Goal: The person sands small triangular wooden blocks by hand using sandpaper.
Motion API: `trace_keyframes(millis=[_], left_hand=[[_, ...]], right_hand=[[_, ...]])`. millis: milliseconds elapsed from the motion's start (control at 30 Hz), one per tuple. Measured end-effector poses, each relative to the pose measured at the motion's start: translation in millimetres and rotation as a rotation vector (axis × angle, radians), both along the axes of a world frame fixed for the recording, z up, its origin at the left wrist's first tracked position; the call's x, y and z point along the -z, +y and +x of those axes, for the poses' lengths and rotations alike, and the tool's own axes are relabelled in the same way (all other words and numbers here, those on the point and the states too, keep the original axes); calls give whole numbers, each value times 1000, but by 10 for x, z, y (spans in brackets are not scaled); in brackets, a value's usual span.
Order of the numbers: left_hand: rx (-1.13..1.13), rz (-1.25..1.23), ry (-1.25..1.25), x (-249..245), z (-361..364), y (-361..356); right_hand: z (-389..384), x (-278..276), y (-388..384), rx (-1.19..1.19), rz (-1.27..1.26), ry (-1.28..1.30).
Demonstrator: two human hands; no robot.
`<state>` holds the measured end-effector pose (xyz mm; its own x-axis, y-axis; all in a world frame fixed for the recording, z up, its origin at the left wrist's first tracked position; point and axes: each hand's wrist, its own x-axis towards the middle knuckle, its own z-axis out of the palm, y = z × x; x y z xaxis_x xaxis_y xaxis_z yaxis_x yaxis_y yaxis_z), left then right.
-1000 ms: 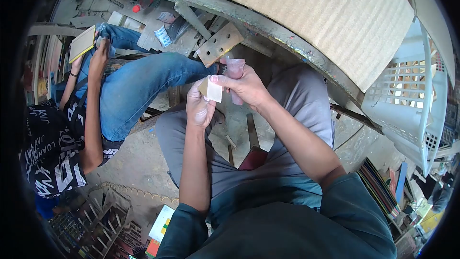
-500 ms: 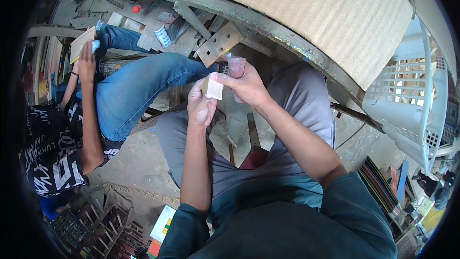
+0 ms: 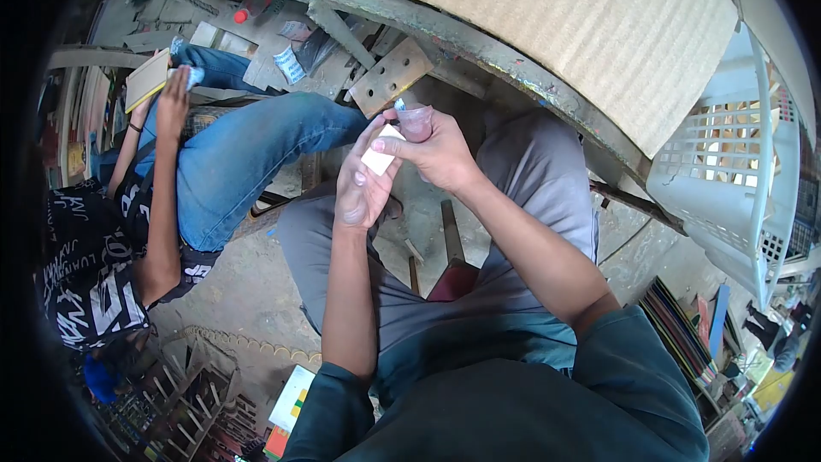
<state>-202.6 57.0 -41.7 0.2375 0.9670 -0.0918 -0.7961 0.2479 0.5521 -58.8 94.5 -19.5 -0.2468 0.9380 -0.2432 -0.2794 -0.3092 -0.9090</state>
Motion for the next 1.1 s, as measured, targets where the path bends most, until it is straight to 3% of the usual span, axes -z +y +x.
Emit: trace_keyframes(millis=[67, 133, 467, 567, 633, 767, 833, 867, 933, 1067, 1100], left_hand=[[-23, -17, 169, -12, 16, -7], [-16, -35, 145, 13, -1, -8], [2, -188, 29, 42, -22, 1], [-31, -181, 49, 7, -19, 28], [-49, -191, 40, -21, -26, 39], [-95, -213, 119, 20, -40, 41], [-111, -217, 125, 33, -44, 48], [-122, -222, 130, 36, -41, 47], [-139, -197, 149, 55, -29, 47], [-188, -208, 121, 108, -22, 46], [-188, -210, 119, 144, -19, 46]], right_hand=[[1, 18, 18, 27, 9, -10], [27, -10, 30, 39, -14, -127], [-22, 36, 18, -3, 87, -102], [-15, 48, 10, 132, 26, -193], [16, 187, 39, 273, 167, -419], [115, 149, 56, 64, 6, -391], [95, 187, 52, 97, 349, -609], [99, 193, 34, 96, 348, -609], [79, 86, 9, 113, 493, -880], [-5, 58, -19, 109, 461, -588], [-45, 71, -23, 97, 607, -577]])
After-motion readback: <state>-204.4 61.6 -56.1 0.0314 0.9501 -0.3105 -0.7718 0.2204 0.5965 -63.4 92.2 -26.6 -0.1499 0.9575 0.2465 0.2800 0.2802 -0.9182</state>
